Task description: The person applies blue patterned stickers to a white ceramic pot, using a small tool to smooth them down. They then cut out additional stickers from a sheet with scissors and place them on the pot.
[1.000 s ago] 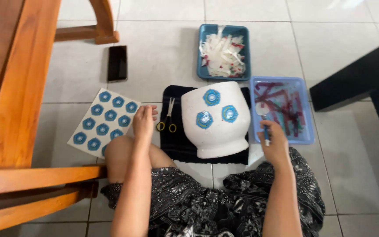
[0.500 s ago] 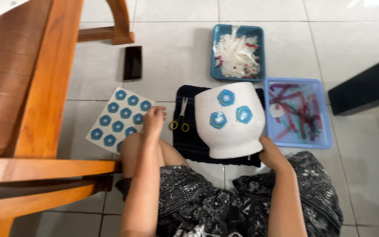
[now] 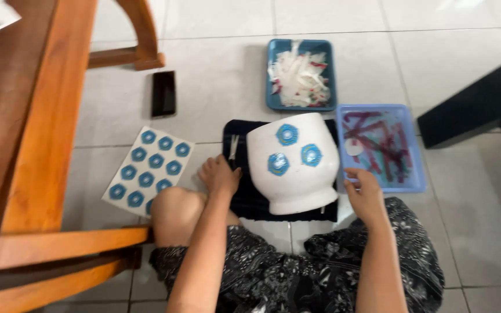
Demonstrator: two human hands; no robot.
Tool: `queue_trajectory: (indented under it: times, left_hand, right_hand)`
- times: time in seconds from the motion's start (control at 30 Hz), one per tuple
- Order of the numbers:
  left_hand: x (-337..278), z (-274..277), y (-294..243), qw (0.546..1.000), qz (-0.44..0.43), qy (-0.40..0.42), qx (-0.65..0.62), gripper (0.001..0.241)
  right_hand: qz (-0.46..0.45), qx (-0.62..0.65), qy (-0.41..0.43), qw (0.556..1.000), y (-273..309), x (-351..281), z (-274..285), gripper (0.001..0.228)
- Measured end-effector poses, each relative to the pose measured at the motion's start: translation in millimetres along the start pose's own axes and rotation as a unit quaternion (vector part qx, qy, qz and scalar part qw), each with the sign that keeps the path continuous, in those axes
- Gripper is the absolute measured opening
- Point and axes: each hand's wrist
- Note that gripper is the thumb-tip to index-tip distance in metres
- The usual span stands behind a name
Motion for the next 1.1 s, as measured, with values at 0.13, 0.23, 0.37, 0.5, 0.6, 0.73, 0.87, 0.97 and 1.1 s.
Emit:
queue_trajectory:
  times: [0.13, 0.23, 0.37, 0.5, 0.6, 0.73, 0.87, 0.97, 1.1]
  left_hand:
    - [-15.1, 23.0, -13.4, 0.996, -0.005, 0.039, -0.078, 0.066]
    - [-5.1, 5.4, -3.7, 0.992, 0.014, 0.041, -0.121, 0.058]
    - [-13.4, 4.9, -2.9, 0.942, 0.025, -0.003, -0.334, 0.042]
    - [-50.5, 53.5, -19.6, 0.796, -0.04, -0.188, -0.575, 0.032]
    - [-100.4, 90.5, -39.8, 0.783, -0.106, -0.083, -0.607, 0.033]
    - [-147.6, 108.9, -61.9, 0.758, -0.276, 0.052, -0.589, 0.024]
    - [-151.7, 107.2, -65.5, 0.694, -0.333, 0.17, -0.616, 0.021]
    - [-149.4, 104.9, -63.9, 0.731, -0.401, 0.137, -0.535, 0.025]
    - [-146.1, 102.5, -65.8, 0.803, -0.461, 0.099, -0.364, 0.048]
  right_hand:
    - [-0.028, 0.01, -0.018, 0.999, 34.9, -11.0, 13.9, 0.023]
    - [0.019, 0.011, -0.047, 0.999, 31.3, -11.2, 10.7, 0.021]
    - [0.092, 0.062, -0.153, 0.982, 56.5, -22.7, 19.6, 0.021]
    - [0.223, 0.202, -0.213, 0.93, 96.8, -30.8, 19.7, 0.015]
    - [0.135, 0.3, 0.015, 0.944, 157.1, -59.0, 23.8, 0.023]
    - [0.119, 0.431, 0.226, 0.865, 158.5, -74.5, -1.5, 0.034]
    - [0.105, 0.609, 0.348, 0.705, 156.9, -77.3, -6.0, 0.031]
    - [0.069, 0.639, 0.358, 0.677, 150.8, -81.8, -11.4, 0.026]
    - [0.087, 0.642, 0.382, 0.659, 146.5, -82.7, -9.1, 0.05]
Point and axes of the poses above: each hand's wrist, its own x-axis towards the middle knuckle, its own z-axis out of the back of the hand, y = z × x, and after that the axes turned 3 degrees about y, right-handed
